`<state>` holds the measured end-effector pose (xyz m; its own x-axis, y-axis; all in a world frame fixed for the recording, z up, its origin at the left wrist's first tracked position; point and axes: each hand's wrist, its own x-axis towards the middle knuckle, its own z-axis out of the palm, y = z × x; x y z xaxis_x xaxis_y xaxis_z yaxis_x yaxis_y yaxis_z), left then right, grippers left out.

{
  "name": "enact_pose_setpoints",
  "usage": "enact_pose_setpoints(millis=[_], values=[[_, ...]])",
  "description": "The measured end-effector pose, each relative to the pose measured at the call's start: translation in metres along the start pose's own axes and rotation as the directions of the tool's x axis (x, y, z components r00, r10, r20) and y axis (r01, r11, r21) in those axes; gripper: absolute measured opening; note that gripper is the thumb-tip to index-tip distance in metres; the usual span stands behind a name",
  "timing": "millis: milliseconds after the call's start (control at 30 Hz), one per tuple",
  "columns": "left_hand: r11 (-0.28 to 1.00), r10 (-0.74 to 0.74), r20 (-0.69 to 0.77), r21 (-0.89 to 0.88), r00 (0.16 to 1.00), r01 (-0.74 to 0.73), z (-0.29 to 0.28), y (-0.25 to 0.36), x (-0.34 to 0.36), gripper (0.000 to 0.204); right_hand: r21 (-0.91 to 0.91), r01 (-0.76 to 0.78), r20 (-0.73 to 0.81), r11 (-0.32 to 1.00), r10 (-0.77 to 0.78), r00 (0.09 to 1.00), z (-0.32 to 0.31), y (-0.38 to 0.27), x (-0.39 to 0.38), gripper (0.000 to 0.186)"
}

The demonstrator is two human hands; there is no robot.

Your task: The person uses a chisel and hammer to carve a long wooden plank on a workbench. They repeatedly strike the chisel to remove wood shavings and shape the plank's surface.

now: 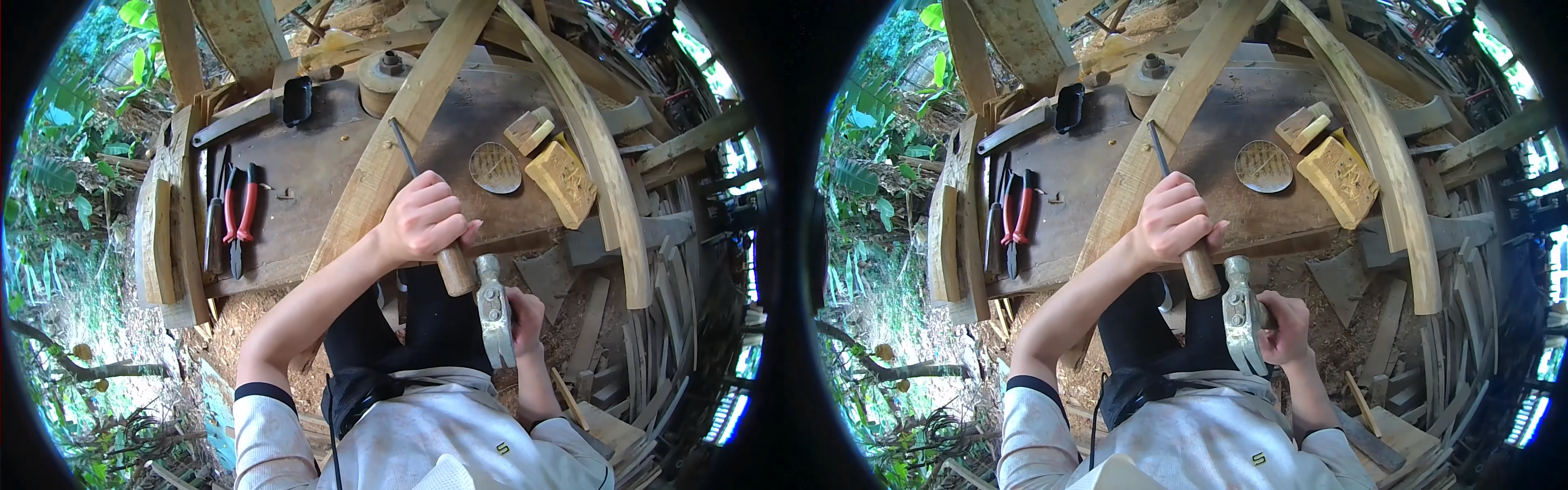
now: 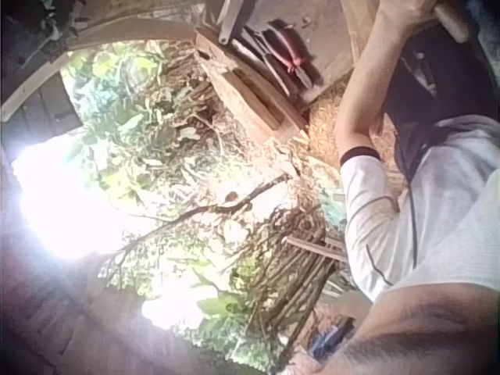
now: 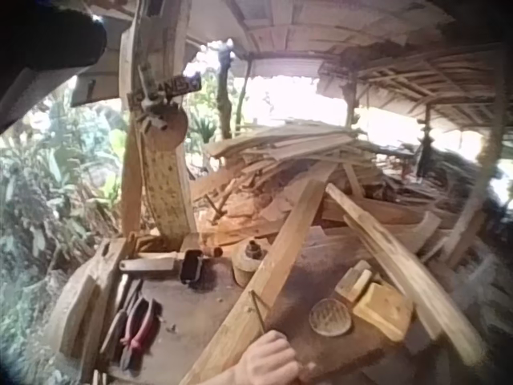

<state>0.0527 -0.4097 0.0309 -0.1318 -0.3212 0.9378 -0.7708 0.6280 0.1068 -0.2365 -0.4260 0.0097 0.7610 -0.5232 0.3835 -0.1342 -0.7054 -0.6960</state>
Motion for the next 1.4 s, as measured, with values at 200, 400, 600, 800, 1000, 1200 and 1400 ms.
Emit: enact_pose_setpoints(millis=[200,400,600,800,1000,1200,1400], values=[[0.999,0.021,0.074,-0.026,0.997,-0.02,-0.003,-0.001,-0.001,0.045,0.017,0.042,-0.002,0.999,-0.042,0.999,-0.001,-0.012,0.007,0.051],[0.998,0.061,0.099,-0.007,0.993,-0.061,0.002,-0.001,-0.004,0.044,0.025,0.015,0.004,1.0,-0.015,1.0,-0.002,-0.009,0.001,0.048],[0.996,0.088,0.191,-0.04,0.978,-0.082,-0.001,-0.002,-0.002,0.043,0.04,0.004,0.005,0.999,-0.004,1.0,-0.001,-0.006,-0.004,0.046],[0.986,0.061,0.209,-0.163,0.976,-0.026,0.003,-0.001,-0.004,0.037,0.073,0.009,0.049,0.997,-0.012,0.999,0.002,-0.007,-0.002,0.042],[0.991,0.021,0.146,-0.137,0.989,-0.001,0.001,-0.015,-0.001,0.038,0.088,0.01,0.008,0.996,-0.011,1.0,0.006,-0.003,-0.007,0.039],[0.997,-0.052,0.173,-0.052,0.984,0.062,-0.002,-0.023,0.002,0.033,0.121,-0.008,0.07,0.993,-0.001,0.998,0.006,-0.002,-0.006,0.042],[0.955,-0.183,0.317,-0.167,0.931,0.245,-0.022,-0.003,0.004,0.031,0.128,0.007,0.039,0.992,-0.013,0.999,0.006,0.001,-0.009,0.044]])
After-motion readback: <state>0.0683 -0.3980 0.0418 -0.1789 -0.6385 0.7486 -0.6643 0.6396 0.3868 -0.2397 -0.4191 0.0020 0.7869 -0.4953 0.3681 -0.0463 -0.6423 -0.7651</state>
